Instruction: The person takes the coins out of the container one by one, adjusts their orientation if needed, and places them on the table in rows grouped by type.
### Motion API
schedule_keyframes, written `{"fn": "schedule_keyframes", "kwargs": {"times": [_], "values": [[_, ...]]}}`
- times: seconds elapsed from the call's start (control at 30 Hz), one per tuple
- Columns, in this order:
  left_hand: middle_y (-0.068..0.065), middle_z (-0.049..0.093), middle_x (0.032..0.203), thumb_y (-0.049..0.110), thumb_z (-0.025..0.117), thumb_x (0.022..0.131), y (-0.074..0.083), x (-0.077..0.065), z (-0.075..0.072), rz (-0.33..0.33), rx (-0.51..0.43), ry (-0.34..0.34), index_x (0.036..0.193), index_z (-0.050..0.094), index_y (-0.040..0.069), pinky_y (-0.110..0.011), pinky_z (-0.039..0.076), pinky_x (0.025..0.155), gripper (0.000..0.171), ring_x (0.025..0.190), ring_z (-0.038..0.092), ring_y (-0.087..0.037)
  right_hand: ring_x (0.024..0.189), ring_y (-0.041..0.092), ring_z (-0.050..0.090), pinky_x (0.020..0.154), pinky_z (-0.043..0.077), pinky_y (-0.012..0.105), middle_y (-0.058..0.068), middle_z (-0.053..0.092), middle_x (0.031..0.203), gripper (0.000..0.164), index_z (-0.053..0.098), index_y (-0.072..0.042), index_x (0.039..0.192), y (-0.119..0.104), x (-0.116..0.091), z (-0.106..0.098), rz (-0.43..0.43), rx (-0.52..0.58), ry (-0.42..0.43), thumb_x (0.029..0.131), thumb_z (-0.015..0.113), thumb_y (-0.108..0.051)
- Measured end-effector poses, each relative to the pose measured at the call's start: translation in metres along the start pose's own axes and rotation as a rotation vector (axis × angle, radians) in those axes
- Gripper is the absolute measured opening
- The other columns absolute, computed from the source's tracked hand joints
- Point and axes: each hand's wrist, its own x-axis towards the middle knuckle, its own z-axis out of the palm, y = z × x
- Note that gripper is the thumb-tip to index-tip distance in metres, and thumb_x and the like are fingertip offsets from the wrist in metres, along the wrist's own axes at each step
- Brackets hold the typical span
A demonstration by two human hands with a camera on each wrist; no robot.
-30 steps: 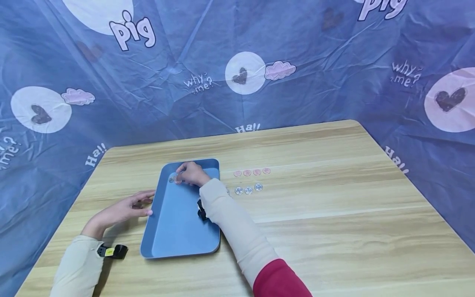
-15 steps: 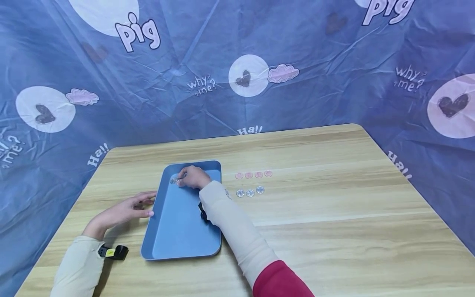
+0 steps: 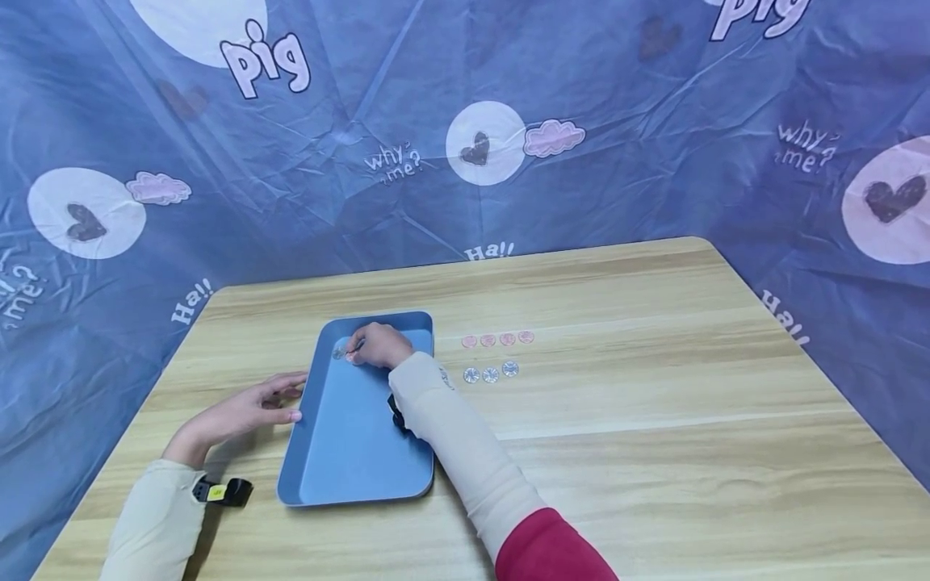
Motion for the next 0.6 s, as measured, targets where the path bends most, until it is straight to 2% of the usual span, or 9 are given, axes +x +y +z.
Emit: {"fn": "schedule_keyframes", "kwargs": {"times": [0.23,0.37,0.6], "values": [[-0.027,0.029,0.152,0.031,0.066,0.092,-0.0002,-0.0014,0.0006,-0.018,-0.017,0.002,0.151,0.031,0.007,-0.063,0.033,0.107,0.073,0.136,0.031,-0.049,0.075,0.014,0.057,0.064,0.046,0.024,-0.001,0.069,0.114,0.013,0.074,-0.021,0.100,-0.0031,-0.0059,-0.0030,-0.020,-0.030,-0.010,0.089,0.069,-0.016],[-0.027,0.030,0.151,0.031,0.066,0.091,0.0005,-0.0019,0.0006,-0.017,-0.021,0.000,0.151,0.031,0.007,-0.063,0.034,0.106,0.073,0.134,0.033,-0.048,0.087,0.014,0.058,0.070,0.044,0.022,-0.002,0.069,0.116,0.014,0.075,-0.022,0.100,-0.0016,-0.0056,-0.0019,-0.041,-0.055,-0.010,0.088,0.071,-0.017],[-0.027,0.028,0.152,0.031,0.065,0.092,0.0012,-0.0014,0.0008,-0.022,-0.027,-0.004,0.151,0.030,0.006,-0.064,0.032,0.107,0.073,0.136,0.030,-0.050,0.099,0.014,0.061,0.077,0.047,0.024,-0.003,0.069,0.118,0.015,0.075,-0.024,0.100,0.0010,-0.0018,0.0000,-0.035,-0.077,-0.017,0.086,0.074,-0.019]]}}
